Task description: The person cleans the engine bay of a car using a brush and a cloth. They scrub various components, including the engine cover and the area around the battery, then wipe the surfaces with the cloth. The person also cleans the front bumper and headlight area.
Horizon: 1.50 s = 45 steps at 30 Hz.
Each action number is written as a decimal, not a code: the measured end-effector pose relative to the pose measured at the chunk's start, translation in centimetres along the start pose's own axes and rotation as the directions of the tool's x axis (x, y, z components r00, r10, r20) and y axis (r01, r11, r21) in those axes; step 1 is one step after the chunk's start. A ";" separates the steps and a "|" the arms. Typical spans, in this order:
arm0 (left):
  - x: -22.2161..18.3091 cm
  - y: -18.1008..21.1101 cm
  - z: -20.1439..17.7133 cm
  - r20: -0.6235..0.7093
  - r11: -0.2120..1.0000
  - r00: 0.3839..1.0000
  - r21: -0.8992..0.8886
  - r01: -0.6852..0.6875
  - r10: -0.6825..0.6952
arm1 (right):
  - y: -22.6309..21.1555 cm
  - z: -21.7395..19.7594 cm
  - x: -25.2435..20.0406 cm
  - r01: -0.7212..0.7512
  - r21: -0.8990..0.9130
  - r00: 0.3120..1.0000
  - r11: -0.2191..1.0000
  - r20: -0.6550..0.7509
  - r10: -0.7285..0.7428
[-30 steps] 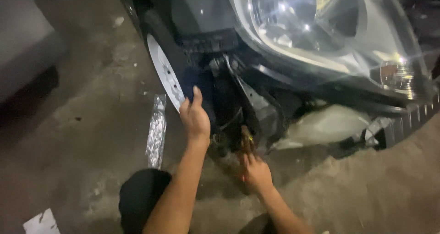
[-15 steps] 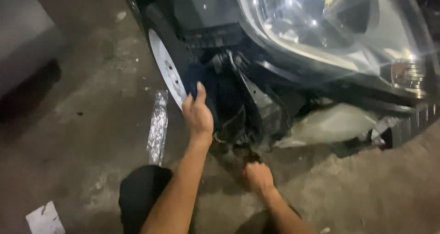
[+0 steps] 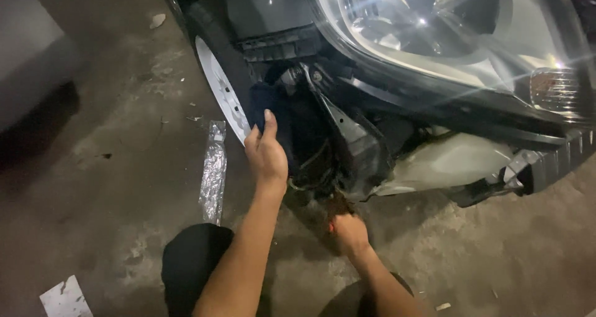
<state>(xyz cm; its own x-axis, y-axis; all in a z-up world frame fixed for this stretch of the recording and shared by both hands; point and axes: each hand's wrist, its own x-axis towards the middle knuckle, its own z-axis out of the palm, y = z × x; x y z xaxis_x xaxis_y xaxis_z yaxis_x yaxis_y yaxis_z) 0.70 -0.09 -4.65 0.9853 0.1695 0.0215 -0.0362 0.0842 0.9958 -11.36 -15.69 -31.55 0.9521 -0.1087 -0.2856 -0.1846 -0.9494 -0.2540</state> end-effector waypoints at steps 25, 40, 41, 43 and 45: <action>-1.5 4.4 0.1 -0.015 1.000 1.000 0.008 0.014 -0.014 | -3.9 -1.7 -0.2 -0.022 0.102 1.000 0.995 -0.010 0.023; -0.9 4.1 0.0 -0.012 0.997 0.997 0.009 0.079 -0.079 | -4.5 2.4 5.5 0.014 0.005 0.973 1.000 -0.231 -0.013; -1.2 4.4 0.1 -0.003 0.998 0.998 -0.002 0.068 -0.068 | -3.6 3.4 5.9 -0.004 -0.003 0.974 1.000 -0.226 0.004; -1.6 4.7 0.3 0.007 0.998 0.998 -0.007 0.060 -0.060 | -3.5 3.8 5.2 -0.023 -0.008 0.976 1.000 -0.217 0.020; -1.6 5.2 0.9 0.011 0.999 0.999 -0.010 0.031 -0.031 | -4.5 1.8 3.8 0.086 -0.142 0.934 0.986 -0.334 -0.130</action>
<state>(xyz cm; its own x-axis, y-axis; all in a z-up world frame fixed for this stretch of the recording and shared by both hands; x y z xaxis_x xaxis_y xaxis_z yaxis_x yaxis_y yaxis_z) -0.88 -0.83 0.59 0.9878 0.1557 -0.0079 -0.0077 0.0995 0.9950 -7.30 -11.30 -33.16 0.9943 -0.0765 0.0745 -0.0652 -0.9875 -0.1438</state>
